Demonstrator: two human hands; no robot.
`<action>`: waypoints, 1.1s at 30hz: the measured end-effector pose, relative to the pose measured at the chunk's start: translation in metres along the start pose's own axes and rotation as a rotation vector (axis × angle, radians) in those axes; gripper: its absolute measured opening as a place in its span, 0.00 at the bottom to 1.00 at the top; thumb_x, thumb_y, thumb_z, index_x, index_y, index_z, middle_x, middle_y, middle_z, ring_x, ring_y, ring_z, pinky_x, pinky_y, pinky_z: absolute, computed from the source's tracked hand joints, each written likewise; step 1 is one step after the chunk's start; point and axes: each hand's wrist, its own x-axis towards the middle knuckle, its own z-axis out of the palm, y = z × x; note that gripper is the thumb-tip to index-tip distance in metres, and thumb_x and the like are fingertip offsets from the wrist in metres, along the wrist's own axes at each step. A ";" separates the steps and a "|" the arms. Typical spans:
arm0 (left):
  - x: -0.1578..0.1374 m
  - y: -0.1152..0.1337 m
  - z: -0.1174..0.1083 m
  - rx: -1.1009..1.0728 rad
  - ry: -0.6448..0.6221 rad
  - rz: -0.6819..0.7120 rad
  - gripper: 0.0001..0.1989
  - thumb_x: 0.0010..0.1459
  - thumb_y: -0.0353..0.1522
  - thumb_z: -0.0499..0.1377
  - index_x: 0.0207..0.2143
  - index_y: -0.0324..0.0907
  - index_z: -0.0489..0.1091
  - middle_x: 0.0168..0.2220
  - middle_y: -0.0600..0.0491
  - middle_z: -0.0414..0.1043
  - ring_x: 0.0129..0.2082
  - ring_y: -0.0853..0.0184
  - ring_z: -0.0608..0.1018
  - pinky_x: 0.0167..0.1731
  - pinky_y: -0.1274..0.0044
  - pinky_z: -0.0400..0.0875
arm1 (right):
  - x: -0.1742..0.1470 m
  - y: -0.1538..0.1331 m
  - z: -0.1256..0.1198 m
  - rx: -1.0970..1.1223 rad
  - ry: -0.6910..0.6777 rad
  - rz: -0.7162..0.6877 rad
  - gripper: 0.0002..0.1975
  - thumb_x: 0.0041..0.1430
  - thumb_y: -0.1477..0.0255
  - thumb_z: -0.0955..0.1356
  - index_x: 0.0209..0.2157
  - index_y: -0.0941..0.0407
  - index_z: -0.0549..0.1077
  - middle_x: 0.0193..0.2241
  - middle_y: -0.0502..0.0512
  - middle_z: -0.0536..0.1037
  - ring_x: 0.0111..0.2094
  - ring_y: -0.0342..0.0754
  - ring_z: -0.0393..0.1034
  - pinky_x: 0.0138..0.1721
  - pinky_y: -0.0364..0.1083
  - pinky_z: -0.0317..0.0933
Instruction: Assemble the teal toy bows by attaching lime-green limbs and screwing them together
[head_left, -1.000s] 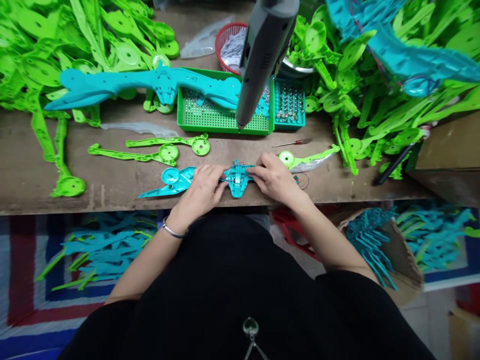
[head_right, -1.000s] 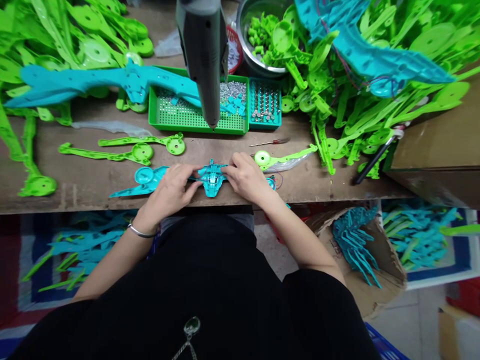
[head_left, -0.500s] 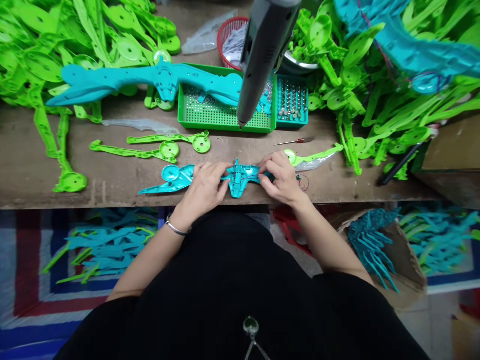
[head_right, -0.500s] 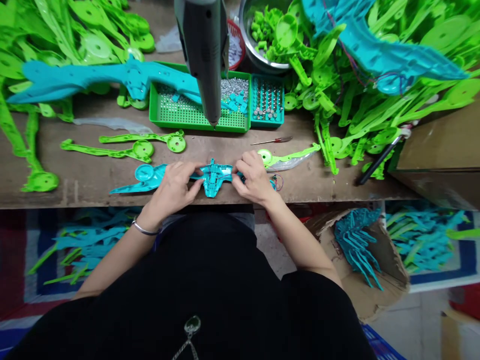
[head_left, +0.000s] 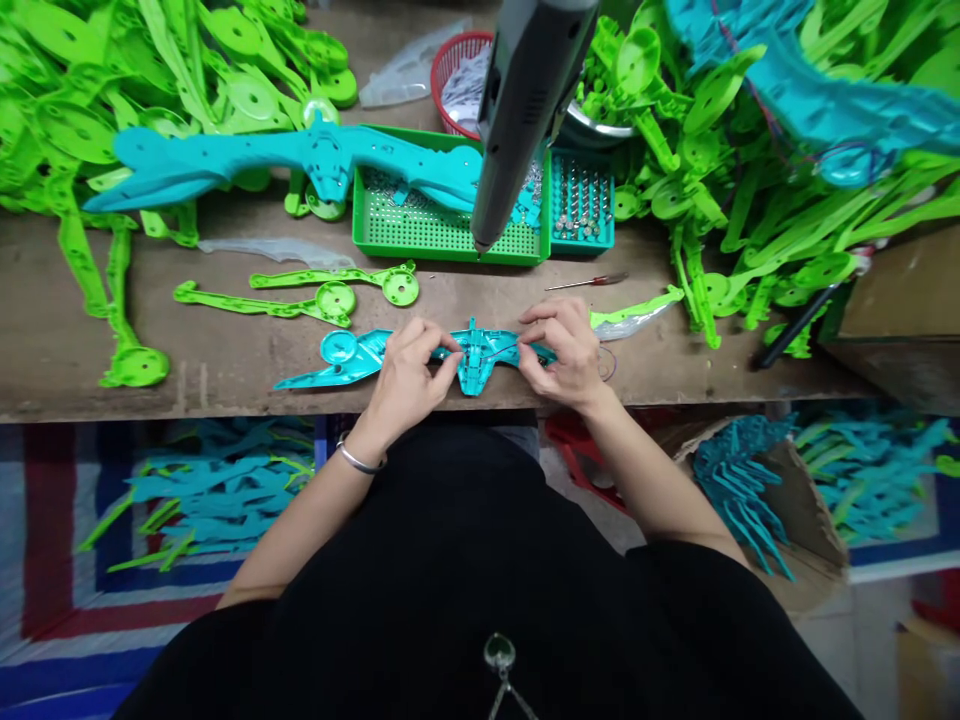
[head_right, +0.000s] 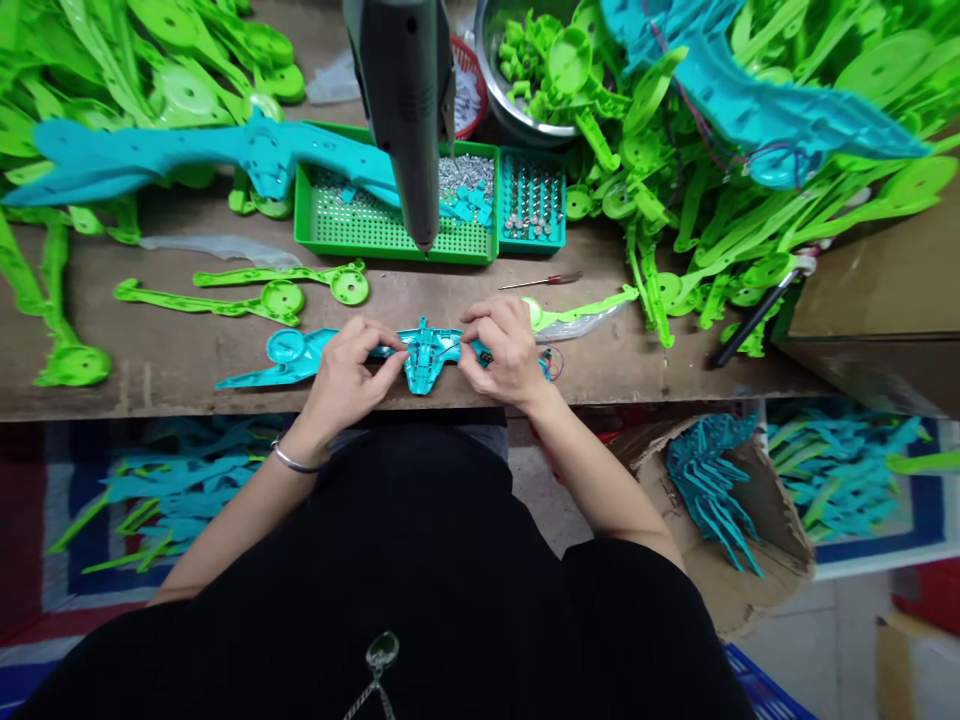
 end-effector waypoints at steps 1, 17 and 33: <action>-0.001 -0.001 0.001 0.011 0.008 0.007 0.02 0.62 0.30 0.59 0.35 0.42 0.71 0.37 0.51 0.74 0.40 0.62 0.77 0.47 0.67 0.68 | 0.000 0.000 0.000 0.008 0.006 -0.007 0.02 0.56 0.73 0.66 0.29 0.51 0.68 0.38 0.53 0.78 0.43 0.54 0.70 0.49 0.58 0.61; -0.010 -0.001 0.008 0.154 -0.024 0.059 0.13 0.66 0.29 0.54 0.52 0.41 0.67 0.44 0.49 0.77 0.47 0.60 0.76 0.61 0.62 0.58 | 0.001 0.001 0.004 0.052 -0.032 -0.247 0.05 0.66 0.66 0.68 0.41 0.44 0.77 0.39 0.49 0.81 0.45 0.51 0.71 0.53 0.59 0.63; -0.003 0.014 0.020 0.086 0.009 -0.116 0.05 0.65 0.33 0.58 0.37 0.48 0.75 0.35 0.56 0.78 0.44 0.62 0.77 0.63 0.58 0.50 | 0.011 -0.022 0.002 0.466 -0.227 0.214 0.13 0.58 0.72 0.67 0.46 0.53 0.67 0.38 0.53 0.79 0.39 0.46 0.75 0.42 0.48 0.70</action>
